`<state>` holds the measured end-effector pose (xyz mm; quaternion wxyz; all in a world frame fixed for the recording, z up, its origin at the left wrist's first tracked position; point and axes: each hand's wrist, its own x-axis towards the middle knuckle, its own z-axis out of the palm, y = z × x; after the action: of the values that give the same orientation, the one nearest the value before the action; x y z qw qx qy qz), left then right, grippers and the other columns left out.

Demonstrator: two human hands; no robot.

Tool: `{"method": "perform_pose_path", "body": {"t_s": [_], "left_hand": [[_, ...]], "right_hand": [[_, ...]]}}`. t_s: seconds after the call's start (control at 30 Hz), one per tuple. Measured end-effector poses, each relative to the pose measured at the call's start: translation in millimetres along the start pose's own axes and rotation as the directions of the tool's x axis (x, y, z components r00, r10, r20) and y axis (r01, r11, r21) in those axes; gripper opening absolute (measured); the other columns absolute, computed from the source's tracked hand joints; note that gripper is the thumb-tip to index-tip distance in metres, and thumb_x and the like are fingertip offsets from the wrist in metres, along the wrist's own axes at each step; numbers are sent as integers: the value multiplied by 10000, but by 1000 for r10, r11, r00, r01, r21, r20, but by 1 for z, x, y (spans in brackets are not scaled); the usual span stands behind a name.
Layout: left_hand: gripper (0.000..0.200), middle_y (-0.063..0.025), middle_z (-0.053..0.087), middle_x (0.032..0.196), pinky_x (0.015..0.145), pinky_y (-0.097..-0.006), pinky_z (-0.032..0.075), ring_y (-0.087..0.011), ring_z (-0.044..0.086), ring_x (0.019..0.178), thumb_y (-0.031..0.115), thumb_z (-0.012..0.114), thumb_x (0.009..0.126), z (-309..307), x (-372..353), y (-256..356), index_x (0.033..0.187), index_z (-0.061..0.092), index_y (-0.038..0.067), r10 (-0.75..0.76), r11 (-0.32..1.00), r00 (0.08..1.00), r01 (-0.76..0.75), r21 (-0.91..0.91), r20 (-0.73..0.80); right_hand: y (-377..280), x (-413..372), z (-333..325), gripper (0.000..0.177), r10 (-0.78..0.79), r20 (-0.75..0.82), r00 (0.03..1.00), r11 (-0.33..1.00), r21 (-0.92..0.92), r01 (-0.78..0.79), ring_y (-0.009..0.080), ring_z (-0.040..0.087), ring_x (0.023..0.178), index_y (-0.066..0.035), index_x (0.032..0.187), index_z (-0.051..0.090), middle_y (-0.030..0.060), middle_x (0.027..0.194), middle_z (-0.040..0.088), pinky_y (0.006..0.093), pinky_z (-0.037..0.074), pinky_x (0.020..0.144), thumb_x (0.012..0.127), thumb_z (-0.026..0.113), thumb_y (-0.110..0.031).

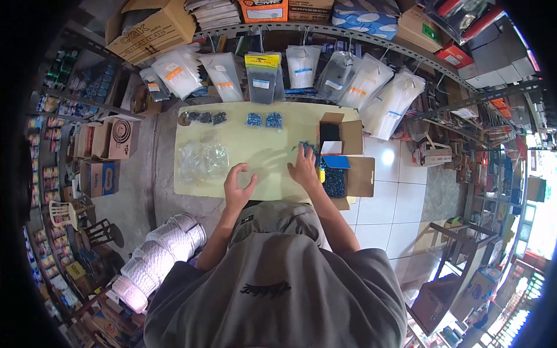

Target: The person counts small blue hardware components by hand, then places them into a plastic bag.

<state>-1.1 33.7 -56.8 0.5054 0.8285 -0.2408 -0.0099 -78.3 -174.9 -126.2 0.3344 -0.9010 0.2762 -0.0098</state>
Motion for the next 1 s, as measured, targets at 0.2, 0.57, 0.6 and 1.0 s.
{"method": "perform_pose_path", "body": {"t_s": [0.2, 0.57, 0.6, 1.0], "left_hand": [[391, -76, 623, 913, 787, -349, 472, -241, 611, 863, 41, 738, 707, -11, 1, -1, 1062, 574, 54, -13, 999, 1000, 14, -38, 19], [370, -78, 634, 927, 795, -353, 472, -247, 619, 876, 59, 737, 717, -32, 7, -13, 1052, 578, 55, -28, 998, 994, 33, -45, 106], [370, -78, 634, 927, 795, -353, 472, -247, 619, 876, 59, 737, 717, -34, 9, -14, 1052, 578, 55, -27, 998, 994, 32, -45, 108], [328, -81, 623, 900, 787, -305, 476, -194, 605, 839, 18, 728, 729, -52, 29, -17, 1023, 583, 26, 32, 998, 991, -24, -63, 133]], "right_hand": [[38, 39, 36, 773, -68, -2, 998, 952, -299, 64, 521, 320, 1243, -28, 1405, 313, 310, 1412, 240, 520, 326, 1063, 701, 631, -65], [65, 63, 40, 509, -123, 114, 986, 921, -357, 156, 401, 505, 1104, -75, 1219, 503, 190, 1216, 449, 434, 465, 923, 727, 598, 12], [64, 65, 38, 492, -123, 117, 985, 922, -355, 157, 397, 532, 1066, -73, 1201, 512, 188, 1191, 463, 433, 477, 903, 725, 607, 7], [56, 86, 27, 246, -106, 112, 988, 923, -358, 140, 370, 645, 892, -12, 1029, 573, 203, 1051, 544, 408, 547, 779, 784, 550, -23]]}}
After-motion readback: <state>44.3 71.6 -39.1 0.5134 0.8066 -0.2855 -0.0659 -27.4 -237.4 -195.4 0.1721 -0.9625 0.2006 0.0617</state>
